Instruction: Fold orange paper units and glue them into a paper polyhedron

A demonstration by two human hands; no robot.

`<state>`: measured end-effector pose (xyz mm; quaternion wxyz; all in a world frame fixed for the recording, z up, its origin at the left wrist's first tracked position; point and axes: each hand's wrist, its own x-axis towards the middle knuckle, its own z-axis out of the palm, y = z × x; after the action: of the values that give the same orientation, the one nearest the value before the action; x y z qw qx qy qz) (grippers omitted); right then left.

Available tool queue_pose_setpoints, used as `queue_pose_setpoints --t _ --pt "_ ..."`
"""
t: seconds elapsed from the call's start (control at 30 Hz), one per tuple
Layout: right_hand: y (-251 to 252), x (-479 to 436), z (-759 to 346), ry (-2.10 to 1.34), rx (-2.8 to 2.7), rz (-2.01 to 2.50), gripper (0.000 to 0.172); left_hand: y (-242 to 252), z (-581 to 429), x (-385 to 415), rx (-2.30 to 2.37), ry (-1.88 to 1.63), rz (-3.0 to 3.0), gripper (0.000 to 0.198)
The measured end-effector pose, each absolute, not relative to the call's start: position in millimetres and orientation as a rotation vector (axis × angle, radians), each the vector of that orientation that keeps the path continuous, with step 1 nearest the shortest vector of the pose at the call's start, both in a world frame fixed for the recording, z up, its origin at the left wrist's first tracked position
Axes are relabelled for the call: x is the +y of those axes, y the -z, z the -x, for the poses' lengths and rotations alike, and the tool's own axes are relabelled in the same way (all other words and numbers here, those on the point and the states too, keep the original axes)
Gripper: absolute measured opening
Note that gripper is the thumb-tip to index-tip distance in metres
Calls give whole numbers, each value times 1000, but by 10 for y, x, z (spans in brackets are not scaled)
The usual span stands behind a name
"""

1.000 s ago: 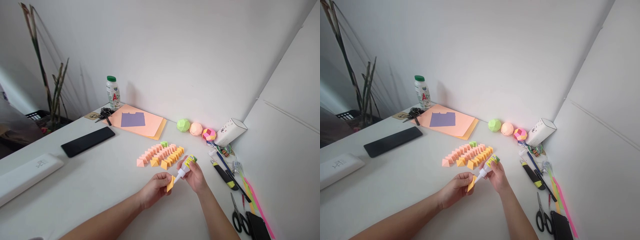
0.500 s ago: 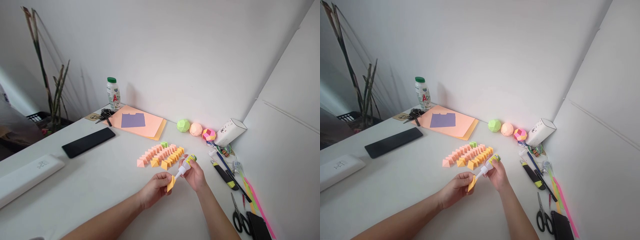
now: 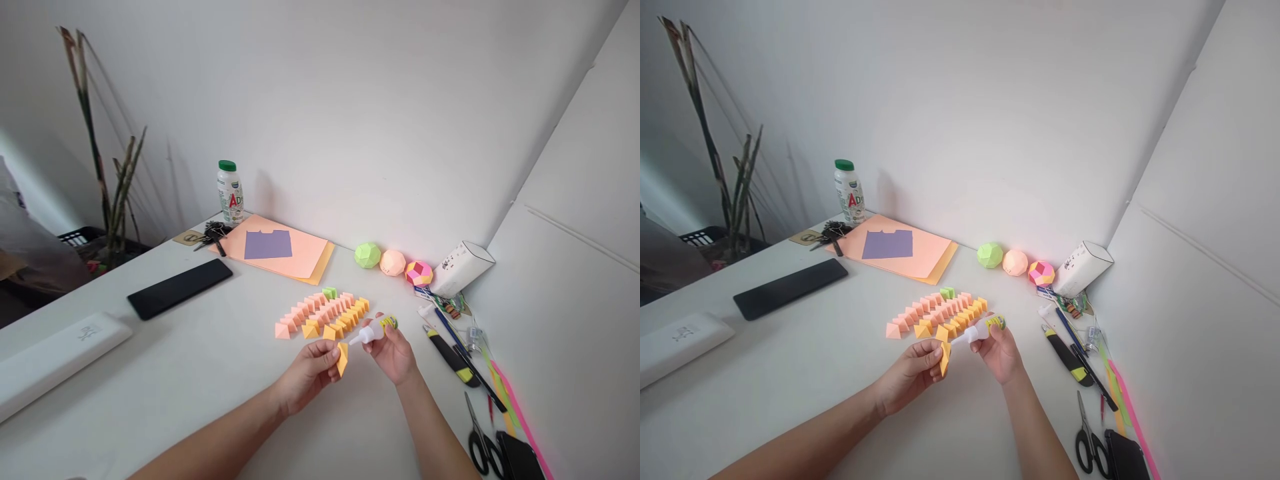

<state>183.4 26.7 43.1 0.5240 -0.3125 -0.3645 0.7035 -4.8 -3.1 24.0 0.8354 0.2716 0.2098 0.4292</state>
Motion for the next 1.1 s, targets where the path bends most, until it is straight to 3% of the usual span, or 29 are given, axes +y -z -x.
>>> queue_pose_setpoints --t 0.47,1.1 --pt "-483 279 -2005 -1783 -1234 744 31 -200 67 23 406 -966 -518 26" --pt "-464 281 -2004 -1780 -1269 780 33 -182 73 28 391 -976 -518 26"
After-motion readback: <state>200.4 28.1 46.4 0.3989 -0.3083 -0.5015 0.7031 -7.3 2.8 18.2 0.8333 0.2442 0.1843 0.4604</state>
